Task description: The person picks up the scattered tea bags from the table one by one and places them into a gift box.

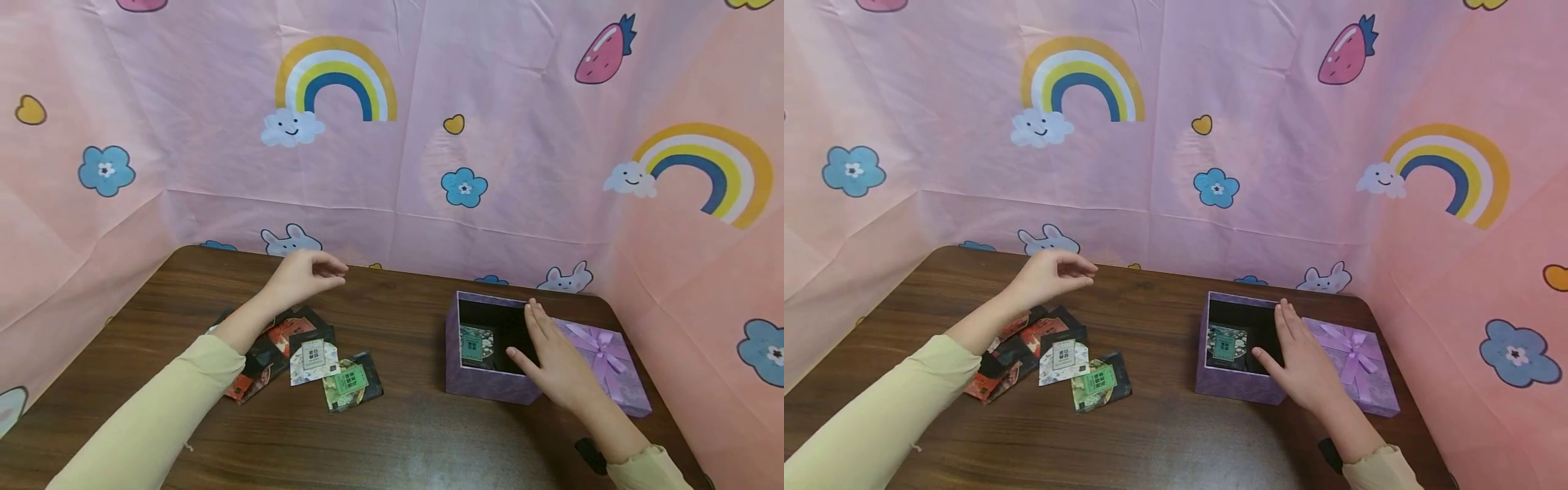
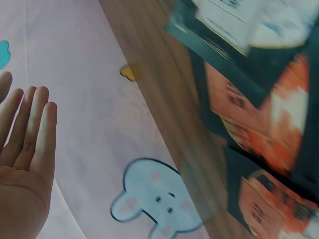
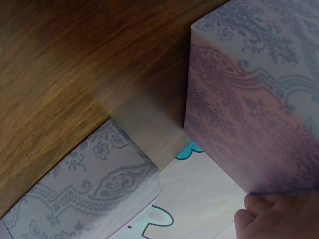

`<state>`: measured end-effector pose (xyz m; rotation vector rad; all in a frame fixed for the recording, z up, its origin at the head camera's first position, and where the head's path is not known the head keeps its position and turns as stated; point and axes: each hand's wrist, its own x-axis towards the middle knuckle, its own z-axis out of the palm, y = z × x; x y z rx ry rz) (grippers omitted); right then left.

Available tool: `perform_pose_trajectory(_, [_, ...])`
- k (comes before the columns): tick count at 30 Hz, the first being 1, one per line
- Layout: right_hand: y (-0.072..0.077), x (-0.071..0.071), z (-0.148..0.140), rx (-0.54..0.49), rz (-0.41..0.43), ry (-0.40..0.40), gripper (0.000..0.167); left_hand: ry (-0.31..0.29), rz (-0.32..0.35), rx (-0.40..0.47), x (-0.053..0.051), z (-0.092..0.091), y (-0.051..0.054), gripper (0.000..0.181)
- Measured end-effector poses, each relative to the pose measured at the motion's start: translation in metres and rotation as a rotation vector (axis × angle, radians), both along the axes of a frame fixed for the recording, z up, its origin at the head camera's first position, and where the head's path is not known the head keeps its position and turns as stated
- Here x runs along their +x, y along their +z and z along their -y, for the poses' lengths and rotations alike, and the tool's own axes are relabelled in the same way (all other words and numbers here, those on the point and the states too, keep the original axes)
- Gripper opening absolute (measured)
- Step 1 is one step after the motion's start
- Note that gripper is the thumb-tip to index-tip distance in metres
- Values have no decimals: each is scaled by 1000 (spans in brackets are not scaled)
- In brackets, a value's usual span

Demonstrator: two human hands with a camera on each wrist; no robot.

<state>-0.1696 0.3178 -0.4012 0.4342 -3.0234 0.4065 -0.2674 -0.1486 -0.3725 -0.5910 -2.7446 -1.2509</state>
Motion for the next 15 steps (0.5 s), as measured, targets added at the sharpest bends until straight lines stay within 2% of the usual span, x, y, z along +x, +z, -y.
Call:
perform_pose_trajectory(3, [0, 0, 0, 1, 3, 3, 91, 26, 4, -3, 5, 13, -4, 22])
perform_pose_trajectory(11, [0, 0, -1, -11, -5, 14, 91, 96, 78, -21, 30, 44, -15, 22])
perform_pose_trajectory(15, [-1, 0, -1, -11, -17, 18, 90, 124, 90, -34, 40, 55, -23, 23])
